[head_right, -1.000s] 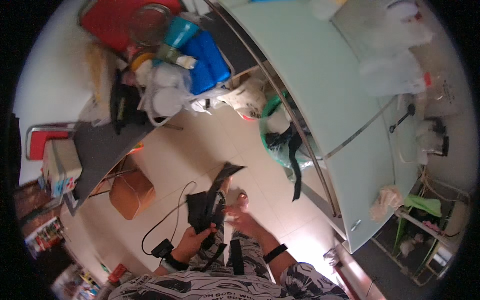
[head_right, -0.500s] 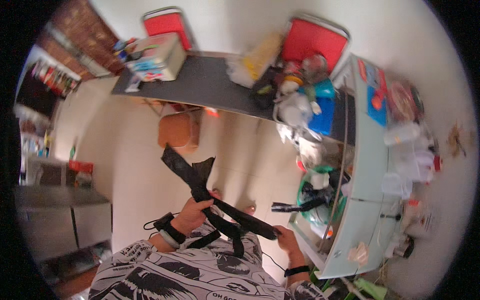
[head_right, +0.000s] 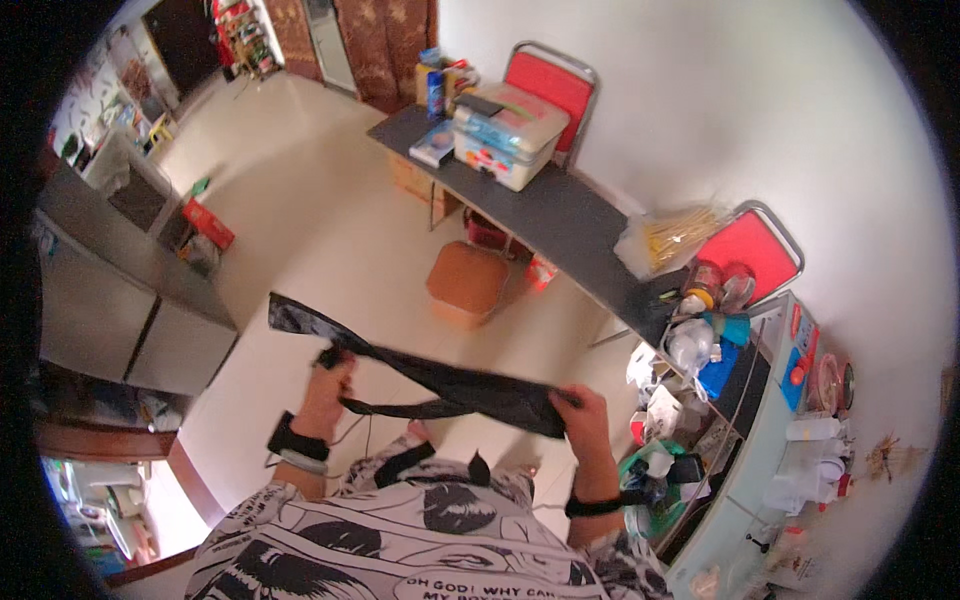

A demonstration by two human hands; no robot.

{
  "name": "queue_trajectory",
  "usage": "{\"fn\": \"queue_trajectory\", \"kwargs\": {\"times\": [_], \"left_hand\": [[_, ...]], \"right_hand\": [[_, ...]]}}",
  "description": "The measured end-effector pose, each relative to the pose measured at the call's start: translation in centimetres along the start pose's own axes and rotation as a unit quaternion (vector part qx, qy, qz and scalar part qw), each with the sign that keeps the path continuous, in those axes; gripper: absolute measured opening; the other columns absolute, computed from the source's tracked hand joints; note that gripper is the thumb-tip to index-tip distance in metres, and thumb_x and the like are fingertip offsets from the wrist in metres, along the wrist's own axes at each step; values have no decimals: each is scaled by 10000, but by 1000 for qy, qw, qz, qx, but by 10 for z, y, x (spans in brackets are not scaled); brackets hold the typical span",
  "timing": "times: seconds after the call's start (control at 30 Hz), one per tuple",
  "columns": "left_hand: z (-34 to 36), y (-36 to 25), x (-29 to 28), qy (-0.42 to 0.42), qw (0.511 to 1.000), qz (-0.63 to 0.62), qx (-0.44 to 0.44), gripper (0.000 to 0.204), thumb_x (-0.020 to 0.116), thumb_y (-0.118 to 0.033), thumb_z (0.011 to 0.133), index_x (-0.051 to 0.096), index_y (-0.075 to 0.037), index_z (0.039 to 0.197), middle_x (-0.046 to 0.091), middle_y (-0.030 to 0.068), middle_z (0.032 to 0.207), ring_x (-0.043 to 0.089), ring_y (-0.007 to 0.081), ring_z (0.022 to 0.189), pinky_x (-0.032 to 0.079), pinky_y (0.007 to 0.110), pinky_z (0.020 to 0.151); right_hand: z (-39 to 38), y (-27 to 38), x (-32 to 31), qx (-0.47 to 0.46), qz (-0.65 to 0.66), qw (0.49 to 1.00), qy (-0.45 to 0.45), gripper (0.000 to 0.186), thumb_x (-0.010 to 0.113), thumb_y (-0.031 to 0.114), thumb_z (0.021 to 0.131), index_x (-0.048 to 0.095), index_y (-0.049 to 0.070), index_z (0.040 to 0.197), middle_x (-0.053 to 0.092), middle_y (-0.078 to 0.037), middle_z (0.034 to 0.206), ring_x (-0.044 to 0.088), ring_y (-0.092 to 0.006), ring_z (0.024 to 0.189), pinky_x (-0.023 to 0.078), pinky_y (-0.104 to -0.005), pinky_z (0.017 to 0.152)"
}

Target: The person retrieves black plastic bags from a shelf, walks to the living room, and lines two trash bins with the bags. They then place a green packet into one bin and move a white styrofoam box to the other bin, lining it with a bag as well.

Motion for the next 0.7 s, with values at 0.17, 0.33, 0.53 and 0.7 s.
{"fn": "queue_trajectory", "kwargs": {"times": [0.17, 0.33, 0.53, 0.7], "left_hand": [[6, -61, -185, -222, 971, 26, 79, 246, 680, -171, 792, 570, -69, 988, 468, -49, 672, 400, 57, 503, 321, 202, 430], [-2, -89, -217, -127, 984, -104, 73, 140, 633, -162, 828, 578, -76, 924, 459, -46, 658, 411, 66, 539, 320, 224, 487], [38, -88, -88, 66, 994, 65, 55, 358, 636, -321, 849, 600, -71, 1102, 535, -59, 766, 442, 56, 625, 382, 225, 547], [112, -127, -91, 25, 969, 210, 129, 349, 675, -295, 810, 621, -1, 989, 647, 100, 824, 558, 149, 730, 467, 323, 663]], "right_hand": [[50, 48, 141, -3, 27, 997, 68, 269, 695, 195, 825, 565, 8, 683, 497, 46, 617, 439, -63, 584, 363, -257, 503], [70, 84, 234, 43, 140, 985, 96, 262, 642, 218, 870, 595, 3, 728, 514, 42, 648, 451, -61, 596, 376, -245, 518], [83, 117, 359, 42, 63, 919, 386, 201, 569, 153, 898, 607, -44, 916, 585, -7, 719, 517, -95, 659, 444, -262, 603], [130, 151, 453, -129, -110, 870, 464, 194, 622, 144, 858, 616, -50, 860, 591, -20, 702, 524, -100, 701, 450, -280, 621]]}}
Point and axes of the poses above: each hand's wrist, its own z-axis towards the middle knuckle, its own x-axis out of the palm, y = z × x, the point moved 6 cm from there along z, towards the middle knuckle
